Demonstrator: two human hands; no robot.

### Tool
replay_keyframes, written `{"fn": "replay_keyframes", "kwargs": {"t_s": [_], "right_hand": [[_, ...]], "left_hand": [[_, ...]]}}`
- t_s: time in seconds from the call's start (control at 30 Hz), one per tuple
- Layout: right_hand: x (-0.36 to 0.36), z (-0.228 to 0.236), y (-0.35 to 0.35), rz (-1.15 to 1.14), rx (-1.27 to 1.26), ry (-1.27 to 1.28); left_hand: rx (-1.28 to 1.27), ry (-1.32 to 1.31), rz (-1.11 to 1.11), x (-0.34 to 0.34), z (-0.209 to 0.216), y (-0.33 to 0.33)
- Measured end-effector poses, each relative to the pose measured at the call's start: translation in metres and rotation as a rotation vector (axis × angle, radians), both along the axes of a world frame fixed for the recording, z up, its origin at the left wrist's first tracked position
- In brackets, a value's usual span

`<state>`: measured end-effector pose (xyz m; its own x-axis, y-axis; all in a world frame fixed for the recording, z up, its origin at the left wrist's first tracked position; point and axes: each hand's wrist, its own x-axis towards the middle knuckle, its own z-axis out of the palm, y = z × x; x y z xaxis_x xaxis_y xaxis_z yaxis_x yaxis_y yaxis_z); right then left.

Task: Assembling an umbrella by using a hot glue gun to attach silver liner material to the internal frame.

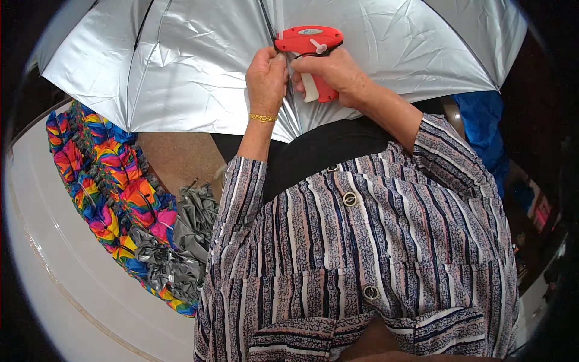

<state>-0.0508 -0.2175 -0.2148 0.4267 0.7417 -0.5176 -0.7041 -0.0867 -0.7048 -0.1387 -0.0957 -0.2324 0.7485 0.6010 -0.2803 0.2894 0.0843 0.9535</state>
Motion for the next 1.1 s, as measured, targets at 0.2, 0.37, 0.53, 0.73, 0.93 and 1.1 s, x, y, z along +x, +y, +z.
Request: {"fn": "replay_keyframes", "kwargs": {"t_s": [0.2,0.37,0.53,0.73,0.93,1.1], "right_hand": [[0.0,-0.004,-0.001,0.034,-0.022,-0.03],[-0.001,-0.003,-0.001,0.014,-0.043,-0.027],[-0.002,-0.001,0.001,0.005,-0.063,-0.027],[-0.004,-0.002,0.008,-0.06,0.066,0.064],[0.008,0.002,0.004,-0.183,0.069,0.158],[0.023,0.012,0.0,-0.278,0.107,0.272]], "left_hand": [[0.013,-0.01,0.008,-0.001,0.003,-0.002],[0.047,-0.007,-0.003,-0.001,0.0,-0.001],[0.033,0.016,0.027,-0.002,-0.002,0.002],[-0.04,-0.023,0.124,-0.003,-0.002,0.017],[0.243,0.188,0.087,-0.009,-0.005,0.022],[0.25,0.462,-0.149,-0.011,0.009,0.019]]}}
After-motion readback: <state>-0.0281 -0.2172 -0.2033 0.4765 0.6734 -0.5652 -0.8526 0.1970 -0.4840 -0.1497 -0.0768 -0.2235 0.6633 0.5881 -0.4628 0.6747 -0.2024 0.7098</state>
